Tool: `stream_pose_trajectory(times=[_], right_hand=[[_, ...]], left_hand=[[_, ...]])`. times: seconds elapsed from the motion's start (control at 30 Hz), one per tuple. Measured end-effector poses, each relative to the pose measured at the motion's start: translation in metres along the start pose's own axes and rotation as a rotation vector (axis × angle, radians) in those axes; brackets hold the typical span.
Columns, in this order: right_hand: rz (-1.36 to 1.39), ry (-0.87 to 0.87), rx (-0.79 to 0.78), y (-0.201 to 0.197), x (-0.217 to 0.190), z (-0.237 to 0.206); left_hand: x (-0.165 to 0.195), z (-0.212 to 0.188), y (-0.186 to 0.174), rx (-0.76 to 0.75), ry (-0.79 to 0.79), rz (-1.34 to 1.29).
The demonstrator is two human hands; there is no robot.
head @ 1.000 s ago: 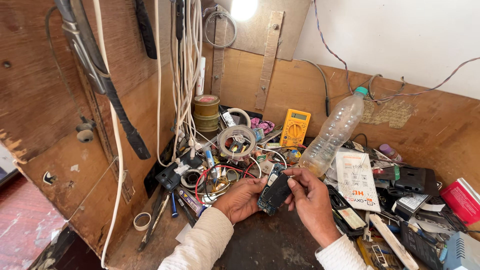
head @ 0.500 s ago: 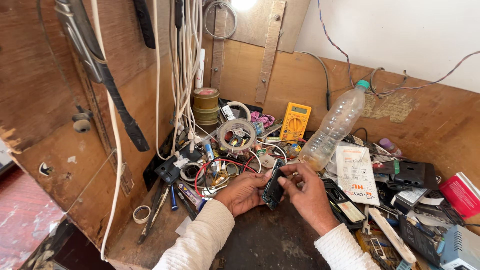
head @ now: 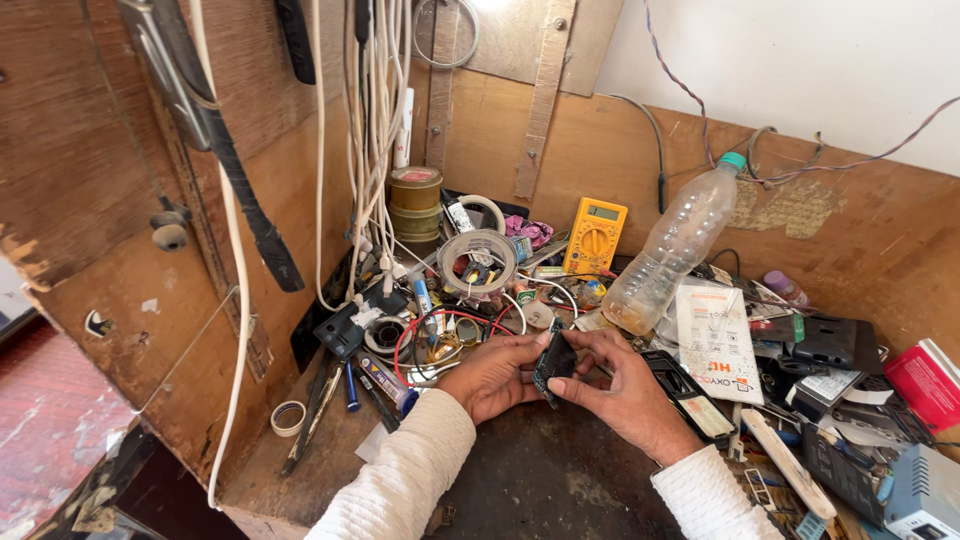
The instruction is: The person sits at a cluttered repair workbench and disassembles a mobile phone. They use a small screwdriver to remove screws, pry off the back cover, take out the battery, and lift out the internal circuit board, holding the phone and its parts in both hands.
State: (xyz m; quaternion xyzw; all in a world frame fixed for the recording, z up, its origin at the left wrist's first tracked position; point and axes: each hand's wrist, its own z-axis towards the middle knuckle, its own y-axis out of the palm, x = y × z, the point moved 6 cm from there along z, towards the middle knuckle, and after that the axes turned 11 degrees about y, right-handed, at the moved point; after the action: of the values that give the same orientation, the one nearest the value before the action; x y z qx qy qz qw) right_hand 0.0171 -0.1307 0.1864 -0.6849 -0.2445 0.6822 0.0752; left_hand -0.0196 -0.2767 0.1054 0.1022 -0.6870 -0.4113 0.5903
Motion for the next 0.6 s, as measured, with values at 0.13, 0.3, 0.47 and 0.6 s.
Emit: stream_pose_trajectory(times=[0.13, 0.3, 0.47, 0.6], right_hand=[[0.008, -0.002, -0.005, 0.0006, 0.0, -0.0013], [-0.069, 0.009, 0.027, 0.0, -0.0007, -0.0043], [-0.05, -0.001, 0.04, 0.0013, -0.0018, -0.0053], [-0.101, 0.013, 0.066, 0.0006, -0.0003, -0.0078]], left_hand=[[-0.0005, 0.0008, 0.0003, 0.013, -0.014, 0.026], [-0.0037, 0.0032, -0.0005, 0.038, -0.016, 0.065], [-0.003, 0.0036, 0.0018, 0.035, -0.015, 0.065], [0.0006, 0.0012, 0.0065, 0.022, -0.009, 0.071]])
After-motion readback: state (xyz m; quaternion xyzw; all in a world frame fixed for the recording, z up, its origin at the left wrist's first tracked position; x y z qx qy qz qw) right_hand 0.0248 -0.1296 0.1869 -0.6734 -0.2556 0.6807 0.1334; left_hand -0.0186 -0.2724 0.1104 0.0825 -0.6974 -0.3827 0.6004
